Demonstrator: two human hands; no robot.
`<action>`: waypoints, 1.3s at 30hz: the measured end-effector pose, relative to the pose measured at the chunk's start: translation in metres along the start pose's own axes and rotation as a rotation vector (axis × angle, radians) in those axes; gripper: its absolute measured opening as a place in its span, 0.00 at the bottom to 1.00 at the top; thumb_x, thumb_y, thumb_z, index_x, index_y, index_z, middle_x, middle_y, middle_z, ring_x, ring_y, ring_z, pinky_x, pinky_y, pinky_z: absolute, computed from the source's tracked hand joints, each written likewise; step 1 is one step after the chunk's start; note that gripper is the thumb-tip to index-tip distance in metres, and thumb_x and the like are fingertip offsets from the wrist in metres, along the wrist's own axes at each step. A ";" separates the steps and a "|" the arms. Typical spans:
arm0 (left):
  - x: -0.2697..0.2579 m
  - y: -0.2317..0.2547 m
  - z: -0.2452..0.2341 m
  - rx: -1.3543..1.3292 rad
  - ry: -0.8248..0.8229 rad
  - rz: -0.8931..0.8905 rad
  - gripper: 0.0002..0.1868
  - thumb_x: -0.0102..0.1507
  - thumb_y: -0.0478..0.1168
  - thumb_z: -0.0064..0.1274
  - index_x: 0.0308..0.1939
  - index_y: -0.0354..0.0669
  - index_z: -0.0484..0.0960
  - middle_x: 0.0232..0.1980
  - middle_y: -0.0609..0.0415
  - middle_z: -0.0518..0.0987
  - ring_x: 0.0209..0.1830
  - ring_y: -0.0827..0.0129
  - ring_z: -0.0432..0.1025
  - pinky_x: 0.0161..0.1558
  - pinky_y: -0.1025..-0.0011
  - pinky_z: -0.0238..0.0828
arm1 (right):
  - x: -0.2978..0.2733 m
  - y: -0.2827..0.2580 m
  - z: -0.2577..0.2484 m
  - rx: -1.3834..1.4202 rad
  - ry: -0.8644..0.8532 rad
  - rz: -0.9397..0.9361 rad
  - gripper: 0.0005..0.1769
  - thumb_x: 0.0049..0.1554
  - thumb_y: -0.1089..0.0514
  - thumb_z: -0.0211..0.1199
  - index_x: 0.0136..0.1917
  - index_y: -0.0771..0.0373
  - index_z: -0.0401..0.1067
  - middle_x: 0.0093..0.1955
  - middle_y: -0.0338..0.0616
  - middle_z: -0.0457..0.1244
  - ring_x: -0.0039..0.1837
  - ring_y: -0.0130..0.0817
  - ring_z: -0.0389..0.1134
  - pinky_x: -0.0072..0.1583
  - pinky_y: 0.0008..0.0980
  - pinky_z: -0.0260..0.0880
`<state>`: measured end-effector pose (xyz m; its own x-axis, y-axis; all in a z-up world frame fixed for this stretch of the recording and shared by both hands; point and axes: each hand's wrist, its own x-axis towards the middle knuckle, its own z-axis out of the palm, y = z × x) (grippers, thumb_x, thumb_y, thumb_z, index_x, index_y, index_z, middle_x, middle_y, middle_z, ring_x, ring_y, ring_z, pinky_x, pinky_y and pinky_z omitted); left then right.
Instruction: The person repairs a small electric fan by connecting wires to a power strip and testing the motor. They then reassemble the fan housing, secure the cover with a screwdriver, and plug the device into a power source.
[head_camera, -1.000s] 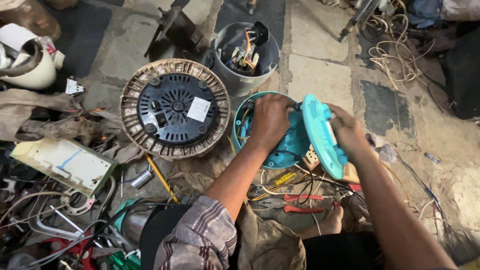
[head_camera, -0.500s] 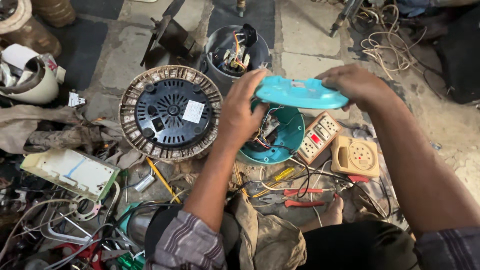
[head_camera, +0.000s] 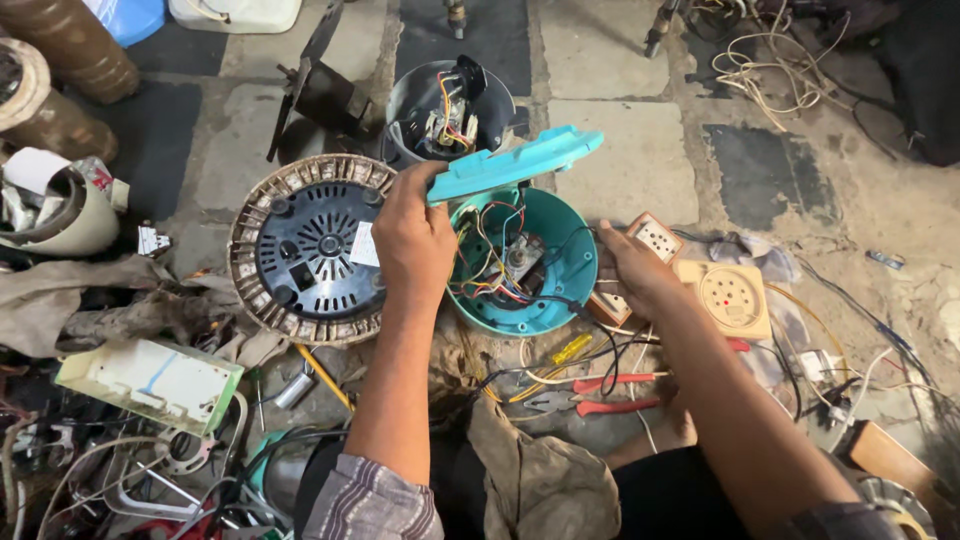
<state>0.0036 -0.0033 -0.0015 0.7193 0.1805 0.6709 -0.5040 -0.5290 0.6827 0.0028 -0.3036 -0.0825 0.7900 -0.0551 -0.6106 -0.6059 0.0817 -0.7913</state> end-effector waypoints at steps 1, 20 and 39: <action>0.000 0.000 0.002 -0.001 0.006 -0.006 0.14 0.64 0.26 0.55 0.53 0.40 0.78 0.50 0.45 0.82 0.50 0.49 0.78 0.50 0.60 0.76 | 0.007 0.002 -0.001 0.095 -0.027 -0.068 0.22 0.67 0.46 0.48 0.62 0.62 0.70 0.52 0.48 0.69 0.50 0.33 0.72 0.51 0.34 0.75; 0.004 0.006 0.014 -0.047 -0.002 0.004 0.14 0.65 0.25 0.54 0.54 0.40 0.78 0.52 0.45 0.82 0.52 0.51 0.80 0.49 0.64 0.79 | -0.015 -0.030 0.018 -0.422 0.110 -0.558 0.28 0.60 0.49 0.60 0.66 0.70 0.72 0.46 0.48 0.70 0.46 0.33 0.70 0.49 0.33 0.72; 0.007 -0.001 0.009 -0.077 0.050 0.020 0.13 0.66 0.25 0.54 0.54 0.39 0.78 0.52 0.45 0.81 0.53 0.51 0.80 0.53 0.62 0.78 | -0.005 -0.041 0.078 0.152 -0.041 -0.470 0.11 0.63 0.60 0.58 0.58 0.65 0.70 0.46 0.44 0.69 0.33 0.26 0.66 0.36 0.25 0.67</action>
<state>0.0136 -0.0089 -0.0001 0.6853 0.2124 0.6966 -0.5547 -0.4676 0.6883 0.0312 -0.2291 -0.0442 0.9793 -0.0817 -0.1850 -0.1655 0.2021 -0.9653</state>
